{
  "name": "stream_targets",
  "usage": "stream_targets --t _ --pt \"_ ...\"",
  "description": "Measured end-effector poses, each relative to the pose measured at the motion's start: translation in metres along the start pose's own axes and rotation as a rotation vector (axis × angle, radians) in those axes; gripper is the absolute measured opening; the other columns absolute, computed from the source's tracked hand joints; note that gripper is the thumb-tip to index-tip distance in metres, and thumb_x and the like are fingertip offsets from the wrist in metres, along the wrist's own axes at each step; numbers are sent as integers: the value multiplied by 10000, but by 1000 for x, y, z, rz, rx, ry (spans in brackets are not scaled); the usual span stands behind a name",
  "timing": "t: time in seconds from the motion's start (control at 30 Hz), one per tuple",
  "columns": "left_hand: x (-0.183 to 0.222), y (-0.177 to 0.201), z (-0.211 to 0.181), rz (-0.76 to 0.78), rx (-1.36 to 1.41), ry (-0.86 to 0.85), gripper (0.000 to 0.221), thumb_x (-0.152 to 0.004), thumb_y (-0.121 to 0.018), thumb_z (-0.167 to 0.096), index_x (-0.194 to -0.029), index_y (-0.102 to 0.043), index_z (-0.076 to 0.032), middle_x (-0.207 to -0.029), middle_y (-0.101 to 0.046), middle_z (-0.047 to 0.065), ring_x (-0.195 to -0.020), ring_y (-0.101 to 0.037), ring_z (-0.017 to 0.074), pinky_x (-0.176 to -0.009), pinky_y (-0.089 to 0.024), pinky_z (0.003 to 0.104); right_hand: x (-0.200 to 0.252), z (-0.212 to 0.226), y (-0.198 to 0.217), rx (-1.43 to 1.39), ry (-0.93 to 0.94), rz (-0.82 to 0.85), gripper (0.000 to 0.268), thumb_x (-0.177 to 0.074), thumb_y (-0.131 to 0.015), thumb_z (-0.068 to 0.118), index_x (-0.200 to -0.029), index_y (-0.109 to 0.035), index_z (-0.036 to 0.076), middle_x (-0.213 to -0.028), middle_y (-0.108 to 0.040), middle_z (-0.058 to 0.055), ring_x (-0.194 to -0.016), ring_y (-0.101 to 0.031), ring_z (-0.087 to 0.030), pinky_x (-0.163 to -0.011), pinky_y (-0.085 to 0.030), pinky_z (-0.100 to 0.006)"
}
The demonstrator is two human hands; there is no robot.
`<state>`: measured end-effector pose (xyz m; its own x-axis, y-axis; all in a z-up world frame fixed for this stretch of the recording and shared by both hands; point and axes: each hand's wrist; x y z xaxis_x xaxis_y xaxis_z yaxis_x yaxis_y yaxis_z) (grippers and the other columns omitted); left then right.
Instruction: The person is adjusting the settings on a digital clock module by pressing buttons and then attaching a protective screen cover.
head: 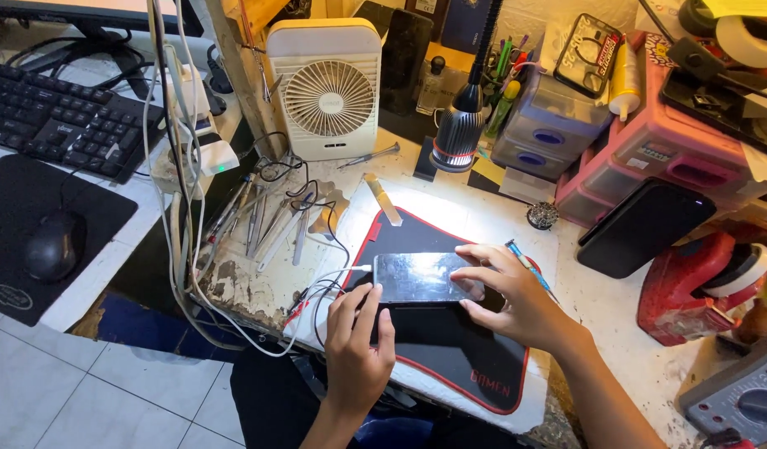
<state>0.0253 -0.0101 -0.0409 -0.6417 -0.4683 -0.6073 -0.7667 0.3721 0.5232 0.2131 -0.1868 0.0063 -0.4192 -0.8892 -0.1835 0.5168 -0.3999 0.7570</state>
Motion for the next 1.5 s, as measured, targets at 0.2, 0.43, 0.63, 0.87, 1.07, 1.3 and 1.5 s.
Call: stream_targets --t 0.2,0.43,0.63,0.87,1.07,1.3,1.5 --pt "1 -3 3 -11 -26 -4 264 -958 -601 -56 -1204 -688 -14 -1197 -667 152 -1097 -646 323 -1007 -537 465 -3 0 -2 -48 34 -9 374 -833 -783 102 -1198 -721 154 -1427 -592 -130 -1361 -512 -320 -1091 -415 -478" --pt "-1 0 2 21 -12 2 264 -956 -599 -54 -1202 -684 -8 -1195 -667 163 -1090 -648 327 -990 -544 474 -3 1 0 -76 10 -1 363 -839 -771 109 -1198 -728 147 -1422 -605 -136 -1359 -523 -315 -1087 -416 -470" --pt "-4 3 0 42 -12 7 273 -950 -597 -31 -1207 -680 6 -1167 -680 175 -1062 -664 329 -935 -569 445 -4 5 6 -145 -97 63 345 -875 -761 188 -1219 -735 180 -1471 -592 -107 -1398 -519 -281 -1102 -431 -453" --pt "0 3 2 55 -42 -10 283 -941 -604 -21 -1213 -679 -2 -1168 -689 164 -1080 -669 312 -966 -558 436 -3 1 6 -176 -136 43 511 -817 -821 214 -1303 -679 144 -1453 -623 -97 -1409 -525 -271 -1134 -409 -457" --pt "4 -1 8 82 -49 -7 320 -938 -604 -47 -1250 -669 -27 -1206 -676 155 -1109 -654 310 -1000 -537 446 -1 -3 4 -174 -235 26 680 -788 -853 298 -1397 -587 155 -1452 -624 -67 -1364 -564 -236 -1097 -462 -385" --pt "2 -1 6 47 61 38 239 -961 -595 -76 -1186 -656 -21 -1198 -669 170 -1106 -672 311 -968 -564 408 16 -10 -10 -30 95 -124 669 -786 -899 167 -1373 -581 217 -1450 -599 -131 -1339 -604 -297 -1032 -520 -354" --pt "-7 -4 16 -10 93 101 161 -949 -676 -108 -1100 -648 -61 -1078 -713 89 -973 -705 224 -858 -591 329 16 -17 -25 50 180 -181 619 -812 -884 234 -1340 -565 183 -1427 -588 -175 -1306 -602 -350 -1045 -517 -445"
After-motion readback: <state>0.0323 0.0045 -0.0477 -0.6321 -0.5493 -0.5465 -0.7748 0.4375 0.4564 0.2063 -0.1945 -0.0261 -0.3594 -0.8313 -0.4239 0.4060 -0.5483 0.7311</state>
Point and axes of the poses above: each hand's wrist, its own x-axis away from the middle knuckle, its own y-axis out of the back of the hand, z = x × y
